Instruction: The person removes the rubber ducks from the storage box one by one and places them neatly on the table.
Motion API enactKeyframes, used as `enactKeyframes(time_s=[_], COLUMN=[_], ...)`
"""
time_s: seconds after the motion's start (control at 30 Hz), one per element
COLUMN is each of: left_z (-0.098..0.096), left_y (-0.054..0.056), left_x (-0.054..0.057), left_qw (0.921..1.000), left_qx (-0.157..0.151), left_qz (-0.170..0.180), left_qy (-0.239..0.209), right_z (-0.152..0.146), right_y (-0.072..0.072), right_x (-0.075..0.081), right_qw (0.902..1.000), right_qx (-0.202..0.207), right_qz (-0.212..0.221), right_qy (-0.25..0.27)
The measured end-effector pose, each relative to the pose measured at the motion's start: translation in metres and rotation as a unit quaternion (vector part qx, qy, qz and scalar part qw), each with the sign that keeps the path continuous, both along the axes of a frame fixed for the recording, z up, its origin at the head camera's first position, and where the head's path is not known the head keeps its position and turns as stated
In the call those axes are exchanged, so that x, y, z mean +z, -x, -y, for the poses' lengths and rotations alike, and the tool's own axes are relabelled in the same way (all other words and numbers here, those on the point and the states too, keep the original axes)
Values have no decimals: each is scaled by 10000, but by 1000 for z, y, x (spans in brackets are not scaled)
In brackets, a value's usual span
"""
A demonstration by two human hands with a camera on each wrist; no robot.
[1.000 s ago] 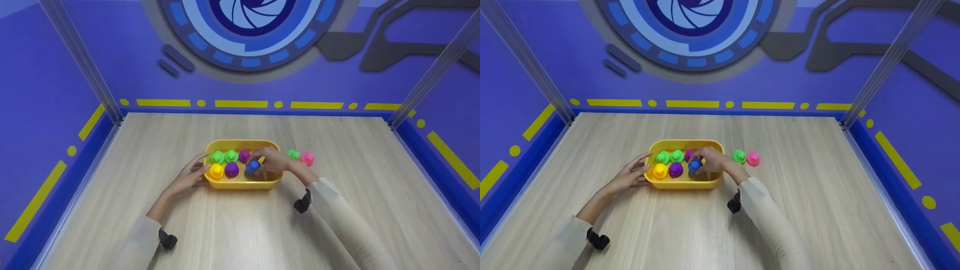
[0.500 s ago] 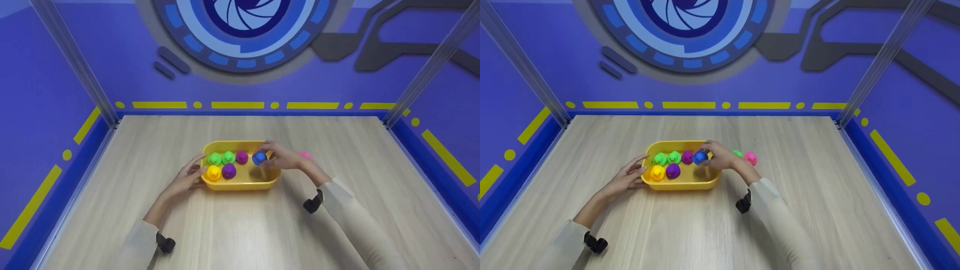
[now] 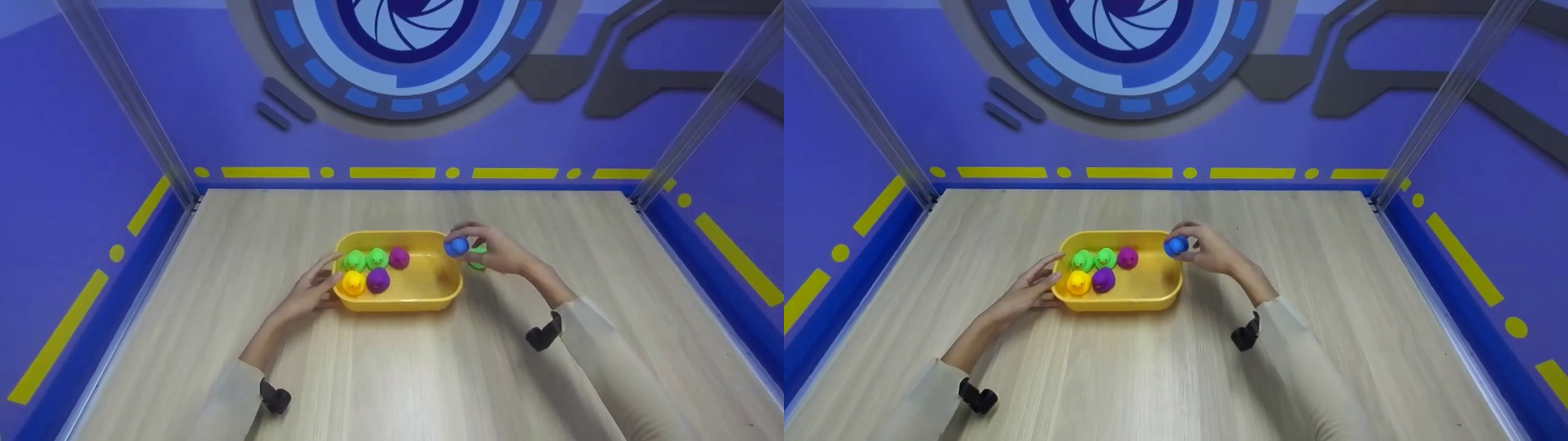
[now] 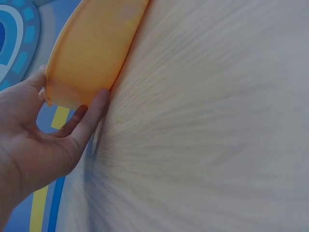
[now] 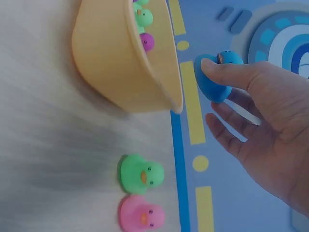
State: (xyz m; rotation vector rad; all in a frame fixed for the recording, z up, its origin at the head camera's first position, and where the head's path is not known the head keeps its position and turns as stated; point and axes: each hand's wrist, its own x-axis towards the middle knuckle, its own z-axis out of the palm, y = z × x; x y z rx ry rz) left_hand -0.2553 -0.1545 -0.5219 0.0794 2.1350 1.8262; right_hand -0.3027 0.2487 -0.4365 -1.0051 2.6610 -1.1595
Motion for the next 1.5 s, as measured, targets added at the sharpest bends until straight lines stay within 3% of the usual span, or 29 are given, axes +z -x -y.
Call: enactKeyframes(time_s=[0.4, 0.83, 1.13, 1.5], left_z=[-4, -1, -1, -2], left_y=[-2, 0, 2, 4], left_x=[-1, 1, 5, 7], left_qw=[9995, 9996, 9997, 9995], left_qx=[-144, -184, -77, 129], left_qz=[-260, -152, -83, -247], left_qy=[95, 119, -205, -176], right_z=[-39, -87, -116, -139], right_y=[-9, -16, -19, -24], right_x=[9, 15, 2, -23], right_qw=[9979, 9880, 9847, 9828], right_qx=[-550, -1146, -1364, -1643], right_qz=[-338, -1022, -1059, -815], right_qy=[-14, -191, -247, -214])
